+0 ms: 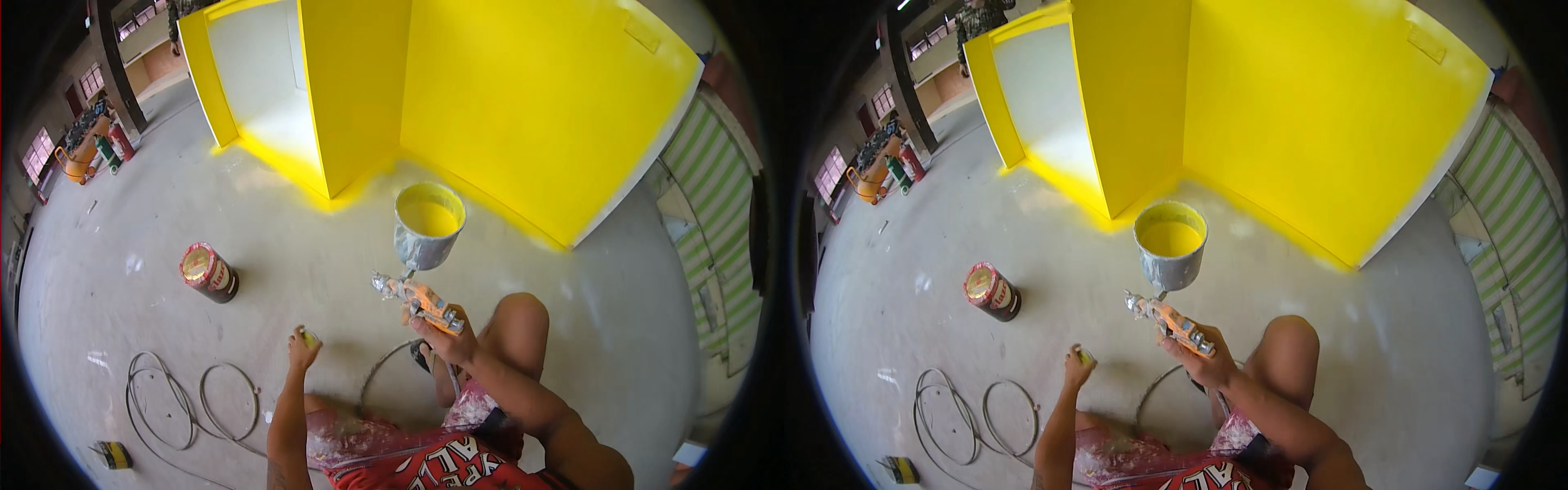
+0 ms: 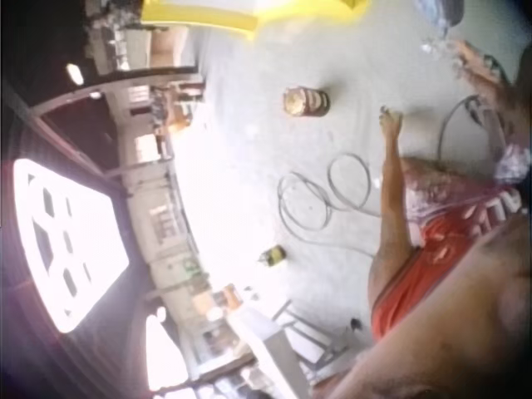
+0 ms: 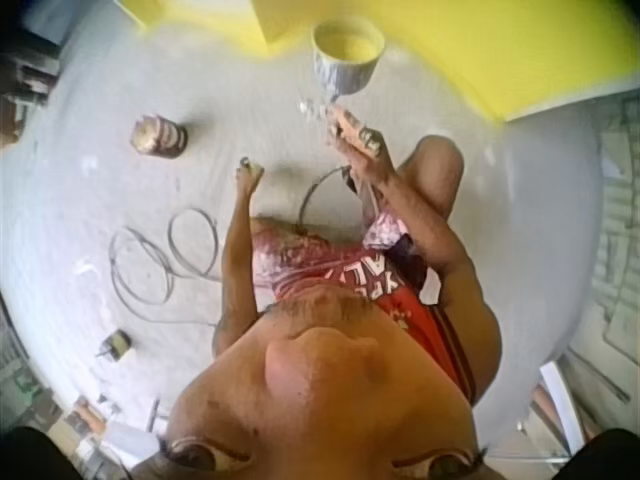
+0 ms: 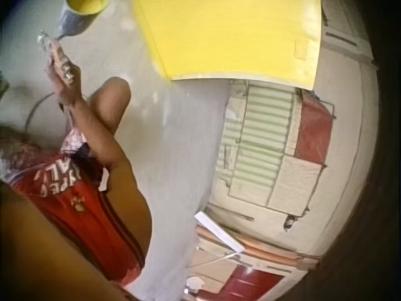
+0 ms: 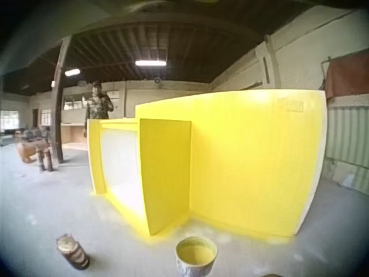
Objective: Pouring yellow paint into a spray gun reservoir and spray painting a wooden furniture piece.
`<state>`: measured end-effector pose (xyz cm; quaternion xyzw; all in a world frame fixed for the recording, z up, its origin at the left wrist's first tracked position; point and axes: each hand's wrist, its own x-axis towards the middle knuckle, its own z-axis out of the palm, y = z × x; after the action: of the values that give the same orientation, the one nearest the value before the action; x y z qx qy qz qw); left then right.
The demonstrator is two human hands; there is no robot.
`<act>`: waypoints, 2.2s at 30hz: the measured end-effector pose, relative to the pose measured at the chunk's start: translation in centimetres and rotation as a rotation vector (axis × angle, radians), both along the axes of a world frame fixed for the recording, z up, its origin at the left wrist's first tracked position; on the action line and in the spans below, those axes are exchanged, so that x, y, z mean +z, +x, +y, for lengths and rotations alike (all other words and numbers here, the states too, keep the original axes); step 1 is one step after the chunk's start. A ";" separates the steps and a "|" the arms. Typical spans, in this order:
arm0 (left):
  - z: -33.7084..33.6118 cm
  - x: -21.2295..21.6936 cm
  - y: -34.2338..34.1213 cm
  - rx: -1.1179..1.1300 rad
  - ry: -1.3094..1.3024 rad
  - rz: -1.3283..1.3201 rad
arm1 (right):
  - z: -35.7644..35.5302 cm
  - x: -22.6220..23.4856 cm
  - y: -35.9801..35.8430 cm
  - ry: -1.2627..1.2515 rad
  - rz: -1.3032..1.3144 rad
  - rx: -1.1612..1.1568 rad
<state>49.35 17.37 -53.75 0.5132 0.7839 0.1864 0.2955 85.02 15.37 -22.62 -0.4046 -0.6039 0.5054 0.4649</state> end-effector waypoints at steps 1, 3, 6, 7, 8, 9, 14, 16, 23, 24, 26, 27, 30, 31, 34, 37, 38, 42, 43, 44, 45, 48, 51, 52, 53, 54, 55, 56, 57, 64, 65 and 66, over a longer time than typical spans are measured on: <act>1.4 2.5 0.4 0.004 0.064 0.020 | 0.1 -0.2 0.0 0.020 0.011 -0.002; 5.0 9.3 0.8 0.311 0.212 -0.827 | 0.2 -0.5 0.0 0.022 0.000 -0.017; 7.4 21.8 2.4 0.143 0.608 -1.108 | 0.2 -0.7 0.1 0.000 -0.067 -0.034; 7.3 25.8 3.4 0.003 0.768 -1.208 | 0.2 -0.6 0.1 -0.014 -0.082 -0.030; 7.2 29.6 4.6 -0.048 0.812 -1.233 | 0.2 -0.6 0.1 0.031 -0.063 0.000; 6.8 32.9 5.9 -0.188 0.926 -1.267 | 0.3 -0.5 0.1 -0.003 -0.037 -0.003; 4.0 42.1 13.0 -0.354 0.928 -1.246 | 0.6 -0.1 0.1 -0.154 -0.033 0.009; 3.7 43.3 15.2 -0.400 0.944 -1.153 | 0.6 0.1 0.1 -0.076 0.046 0.049; 3.3 44.8 18.7 -0.433 0.944 -0.894 | 0.6 1.1 0.3 -0.133 -0.087 0.069; 3.3 44.9 18.8 -0.432 0.904 -0.869 | 0.6 1.1 0.2 -0.068 -0.038 0.092; 3.3 45.2 18.9 -0.427 0.882 -0.785 | 0.5 1.1 0.0 0.059 0.015 0.096; 3.2 45.3 18.9 -0.441 0.861 -0.759 | 0.5 1.1 -0.1 0.056 0.015 0.097; 3.1 45.3 18.8 -0.448 0.830 -0.727 | 0.4 1.0 -0.3 0.009 0.032 0.105; 3.1 45.3 18.8 -0.442 0.825 -0.721 | 0.4 1.0 -0.3 0.010 0.061 0.091; 3.1 45.3 18.7 -0.437 0.875 -0.619 | 0.5 1.0 -0.1 0.019 0.055 0.101; 3.2 45.2 18.7 -0.437 0.898 -0.604 | 0.6 1.1 0.0 0.041 0.000 0.126; 3.3 45.2 18.7 -0.436 0.898 -0.603 | 0.7 1.2 0.1 0.030 -0.054 0.106; 3.6 45.3 18.6 -0.405 0.893 -0.641 | 0.6 1.5 0.1 0.053 0.013 0.089; 3.7 45.4 18.6 -0.389 0.876 -0.688 | 0.6 1.6 0.1 -0.002 -0.001 0.107; 3.7 45.4 18.5 -0.389 0.874 -0.687 | 0.6 1.7 0.2 -0.110 -0.056 0.105; 3.8 45.4 18.4 -0.398 0.906 -0.644 | 0.7 1.8 0.2 -0.060 -0.013 0.126; 4.0 45.2 18.3 -0.406 0.898 -0.636 | 0.7 1.7 0.2 -0.048 -0.034 0.144; 4.2 44.9 18.5 -0.402 0.860 -0.677 | 0.8 1.3 0.1 0.001 0.080 0.090; 4.3 44.7 18.7 -0.401 0.863 -0.682 | 0.8 1.1 0.1 -0.030 0.060 0.118; 4.4 44.6 18.8 -0.399 0.885 -0.691 | 0.8 0.9 0.2 -0.074 0.016 0.119; 4.7 44.5 19.0 -0.413 0.920 -0.711 | 0.9 0.7 0.2 -0.065 0.053 0.101; 4.8 44.4 19.1 -0.394 0.908 -0.675 | 1.0 0.6 0.1 -0.078 0.048 0.126; 5.1 44.4 19.3 -0.399 0.925 -0.664 | 1.2 0.5 0.1 -0.135 -0.010 0.117; 5.1 44.3 19.5 -0.420 0.947 -0.677 | 1.2 0.5 0.0 -0.010 0.036 0.113; 5.5 44.6 20.5 -0.434 0.874 -0.767 | 1.0 1.0 0.8 0.063 -0.018 0.126; 5.7 44.7 20.6 -0.441 0.889 -0.725 | 1.0 1.0 0.8 0.017 -0.008 0.133; 5.9 44.7 20.7 -0.461 0.900 -0.723 | 0.9 1.1 0.9 -0.005 -0.041 0.114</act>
<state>70.06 23.24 -9.01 0.6479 0.3478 0.5921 0.3297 85.90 16.25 -21.49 -0.3811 -0.6341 0.5241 0.4219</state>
